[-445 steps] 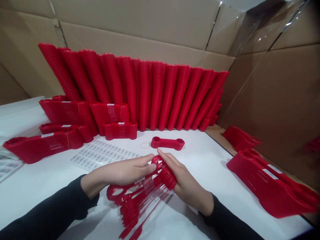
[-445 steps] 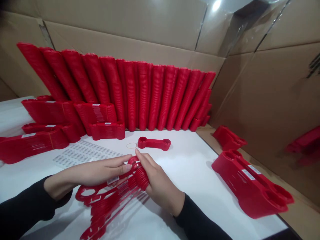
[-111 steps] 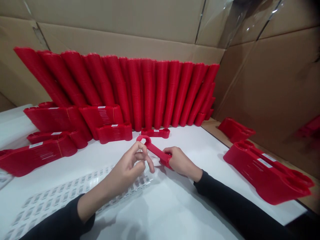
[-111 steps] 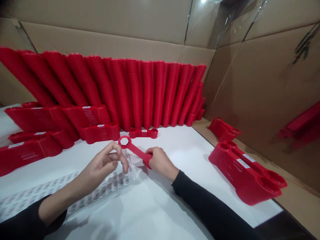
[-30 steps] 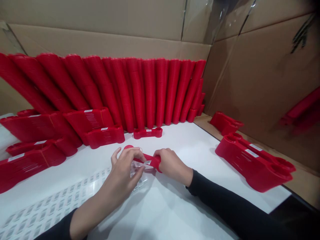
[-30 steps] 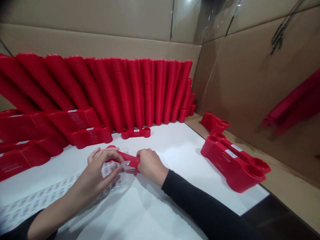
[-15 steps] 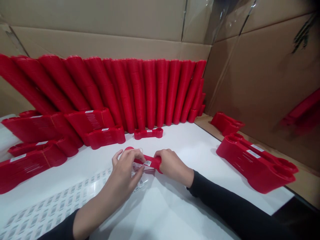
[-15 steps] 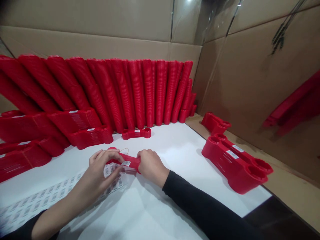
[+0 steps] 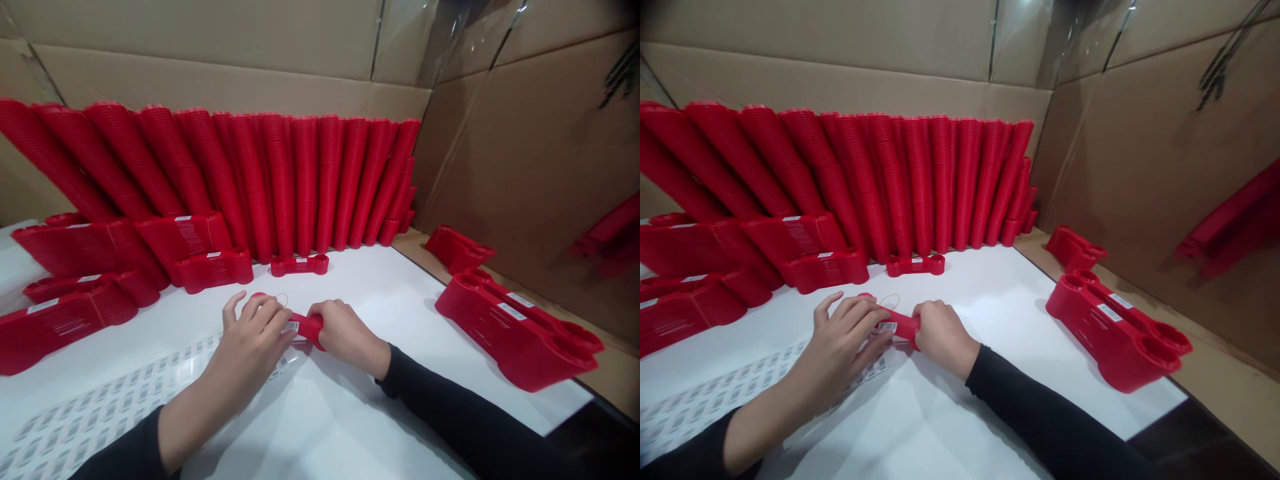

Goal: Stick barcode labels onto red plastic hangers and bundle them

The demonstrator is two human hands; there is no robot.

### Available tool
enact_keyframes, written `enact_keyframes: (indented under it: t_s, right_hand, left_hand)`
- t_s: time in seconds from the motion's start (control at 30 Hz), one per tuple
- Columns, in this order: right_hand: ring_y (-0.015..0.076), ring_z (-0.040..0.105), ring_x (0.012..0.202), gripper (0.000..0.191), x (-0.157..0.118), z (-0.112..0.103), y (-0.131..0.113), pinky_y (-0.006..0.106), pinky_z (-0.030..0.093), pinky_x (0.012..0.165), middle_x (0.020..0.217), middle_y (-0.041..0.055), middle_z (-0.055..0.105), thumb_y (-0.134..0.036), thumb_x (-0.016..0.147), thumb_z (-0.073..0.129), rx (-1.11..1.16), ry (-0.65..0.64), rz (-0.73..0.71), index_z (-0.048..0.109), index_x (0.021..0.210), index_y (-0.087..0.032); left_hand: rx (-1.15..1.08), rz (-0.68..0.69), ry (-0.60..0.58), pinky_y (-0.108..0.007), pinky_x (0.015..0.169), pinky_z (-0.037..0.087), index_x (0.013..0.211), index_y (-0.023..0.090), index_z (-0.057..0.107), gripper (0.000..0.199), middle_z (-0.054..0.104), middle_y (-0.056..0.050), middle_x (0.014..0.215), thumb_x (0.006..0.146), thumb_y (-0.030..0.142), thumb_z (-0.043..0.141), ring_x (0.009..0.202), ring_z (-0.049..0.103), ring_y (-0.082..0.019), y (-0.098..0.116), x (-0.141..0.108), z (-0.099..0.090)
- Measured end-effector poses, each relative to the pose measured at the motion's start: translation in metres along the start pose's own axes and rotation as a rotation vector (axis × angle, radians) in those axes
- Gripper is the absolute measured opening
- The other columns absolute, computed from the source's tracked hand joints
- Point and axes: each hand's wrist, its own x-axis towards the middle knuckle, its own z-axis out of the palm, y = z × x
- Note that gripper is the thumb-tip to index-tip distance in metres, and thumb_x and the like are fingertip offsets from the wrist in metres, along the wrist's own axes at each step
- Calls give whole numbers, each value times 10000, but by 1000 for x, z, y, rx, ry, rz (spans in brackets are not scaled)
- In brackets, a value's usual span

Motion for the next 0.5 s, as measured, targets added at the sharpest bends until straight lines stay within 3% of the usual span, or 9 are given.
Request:
enact_keyframes:
  t_s: [0.33, 0.5]
  right_hand:
    - [137, 497, 598, 266, 1, 2, 3, 224, 253, 496, 710, 43, 653, -55, 587, 473, 26, 12, -11, 658, 737, -175]
    - [136, 489, 594, 268, 1, 2, 4, 225, 251, 492, 704, 39, 647, -51, 567, 477, 28, 0, -11, 652, 727, -176]
  left_hand:
    - [-294, -51, -149, -424, 874, 317, 992, 253, 540, 180, 516, -61, 1079, 846, 343, 482, 1023, 439, -235, -16, 5, -6]
    - [-325, -4, -146, -402, 880, 317, 957, 241, 560, 136, 546, -42, 1029, 828, 274, 535, 994, 467, -215, -19, 7, -8]
